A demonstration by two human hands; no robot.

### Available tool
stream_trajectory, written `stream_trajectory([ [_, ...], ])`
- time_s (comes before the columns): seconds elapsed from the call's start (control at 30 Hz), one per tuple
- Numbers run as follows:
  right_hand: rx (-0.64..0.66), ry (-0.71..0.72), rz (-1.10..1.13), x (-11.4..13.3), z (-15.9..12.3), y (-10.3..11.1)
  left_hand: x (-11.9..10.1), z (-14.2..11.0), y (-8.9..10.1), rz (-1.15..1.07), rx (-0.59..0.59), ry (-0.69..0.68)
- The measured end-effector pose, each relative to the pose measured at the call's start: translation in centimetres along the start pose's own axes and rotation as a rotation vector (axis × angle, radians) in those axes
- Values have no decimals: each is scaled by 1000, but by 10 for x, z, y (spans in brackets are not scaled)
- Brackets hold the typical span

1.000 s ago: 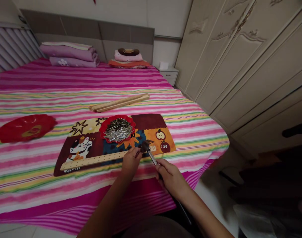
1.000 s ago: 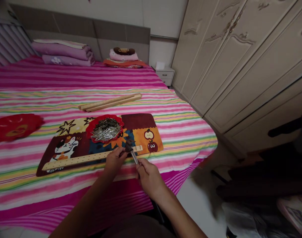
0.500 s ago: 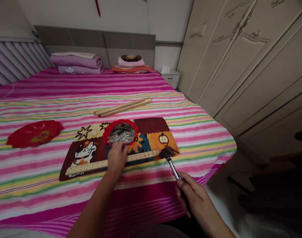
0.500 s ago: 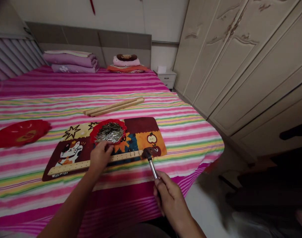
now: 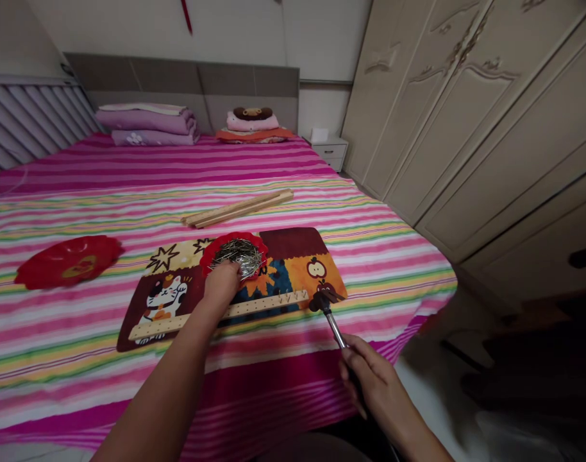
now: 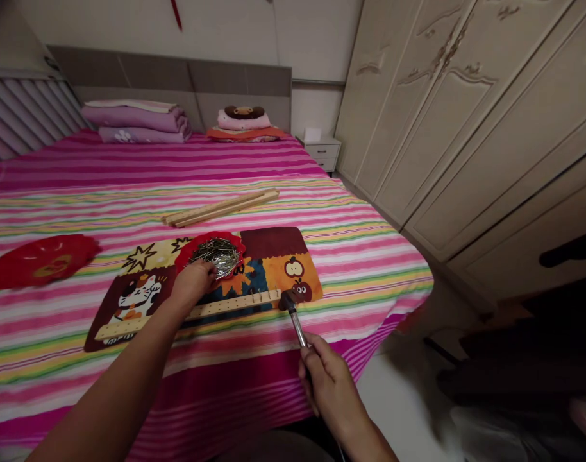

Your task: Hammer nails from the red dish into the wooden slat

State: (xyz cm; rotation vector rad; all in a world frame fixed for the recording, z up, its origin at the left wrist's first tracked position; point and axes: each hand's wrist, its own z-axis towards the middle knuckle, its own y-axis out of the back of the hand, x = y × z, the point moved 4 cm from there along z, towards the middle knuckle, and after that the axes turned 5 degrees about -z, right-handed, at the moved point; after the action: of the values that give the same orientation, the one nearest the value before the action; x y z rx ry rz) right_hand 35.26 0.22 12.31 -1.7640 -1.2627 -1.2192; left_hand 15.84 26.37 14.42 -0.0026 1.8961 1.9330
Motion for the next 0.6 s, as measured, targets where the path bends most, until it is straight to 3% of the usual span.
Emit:
stream_trajectory([
  [0.43, -19, 2, 3, -12, 1, 0, 23, -9, 19, -441, -124, 91],
  [0.6, -21, -19, 4, -4, -3, -3, 19, -34, 12, -1106, -6, 240],
])
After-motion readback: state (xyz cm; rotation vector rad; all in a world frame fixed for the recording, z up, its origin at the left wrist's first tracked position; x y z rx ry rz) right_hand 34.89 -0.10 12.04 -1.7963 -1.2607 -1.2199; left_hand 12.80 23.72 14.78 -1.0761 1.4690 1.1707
